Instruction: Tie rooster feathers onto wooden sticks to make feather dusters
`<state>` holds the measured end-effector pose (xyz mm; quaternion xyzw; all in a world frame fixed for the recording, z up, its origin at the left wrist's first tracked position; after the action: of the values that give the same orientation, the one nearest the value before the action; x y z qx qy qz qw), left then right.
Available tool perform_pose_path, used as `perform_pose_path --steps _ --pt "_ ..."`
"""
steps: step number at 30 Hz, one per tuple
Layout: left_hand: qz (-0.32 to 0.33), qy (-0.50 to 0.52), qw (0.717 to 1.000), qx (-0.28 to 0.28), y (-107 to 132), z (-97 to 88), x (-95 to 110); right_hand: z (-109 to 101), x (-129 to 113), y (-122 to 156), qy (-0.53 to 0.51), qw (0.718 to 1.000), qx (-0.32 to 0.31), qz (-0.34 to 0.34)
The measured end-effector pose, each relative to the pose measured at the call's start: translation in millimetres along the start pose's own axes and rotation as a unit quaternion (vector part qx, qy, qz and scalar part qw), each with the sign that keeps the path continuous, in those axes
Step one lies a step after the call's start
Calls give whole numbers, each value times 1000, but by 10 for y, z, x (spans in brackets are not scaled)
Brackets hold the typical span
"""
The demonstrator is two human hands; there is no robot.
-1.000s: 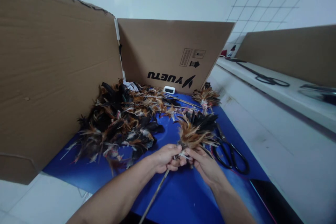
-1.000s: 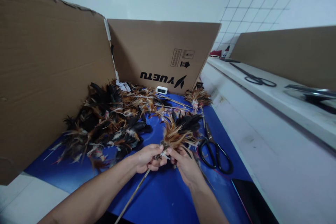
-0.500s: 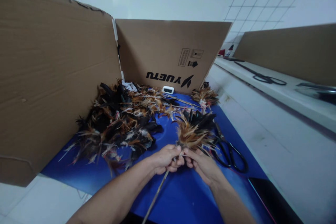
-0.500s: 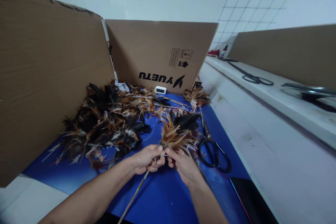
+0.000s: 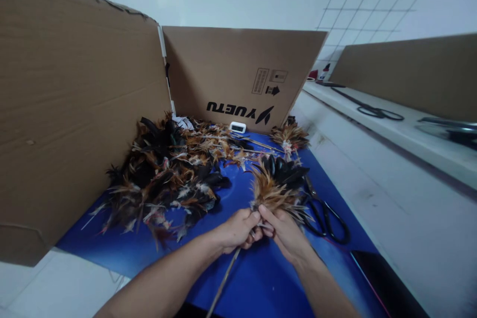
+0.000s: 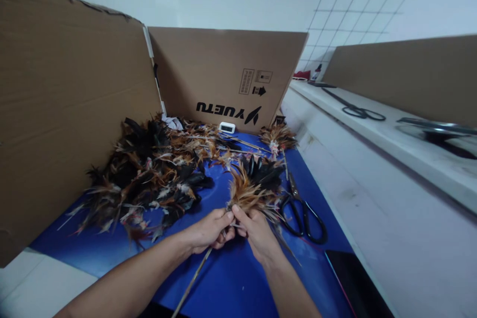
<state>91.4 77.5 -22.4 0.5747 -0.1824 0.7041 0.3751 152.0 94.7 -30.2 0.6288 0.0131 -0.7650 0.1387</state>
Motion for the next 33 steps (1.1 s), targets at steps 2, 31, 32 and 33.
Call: perform_pose_path --steps 2,31,32,33 --pt "4 -15 1000 -1 1 -2 0 -2 17 -6 -6 1000 1 6" --pt "18 -373 919 124 31 -72 268 -25 -164 101 -18 999 45 -21" --pt "23 -393 909 135 30 -57 279 -76 -166 108 -14 997 68 -23" --pt "23 -407 902 146 32 -45 277 -123 -163 114 -10 996 88 -22"
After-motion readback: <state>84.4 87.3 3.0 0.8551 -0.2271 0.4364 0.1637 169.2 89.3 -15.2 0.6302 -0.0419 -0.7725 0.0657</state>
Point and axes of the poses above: each hand's wrist, its own y-axis away from the middle knuckle, its own z-axis out of the palm, x = y × z, the point moved 10 cm from there along -y, towards the middle knuckle, and after that the axes turned 5 degrees about -x, right-handed, at the moved point
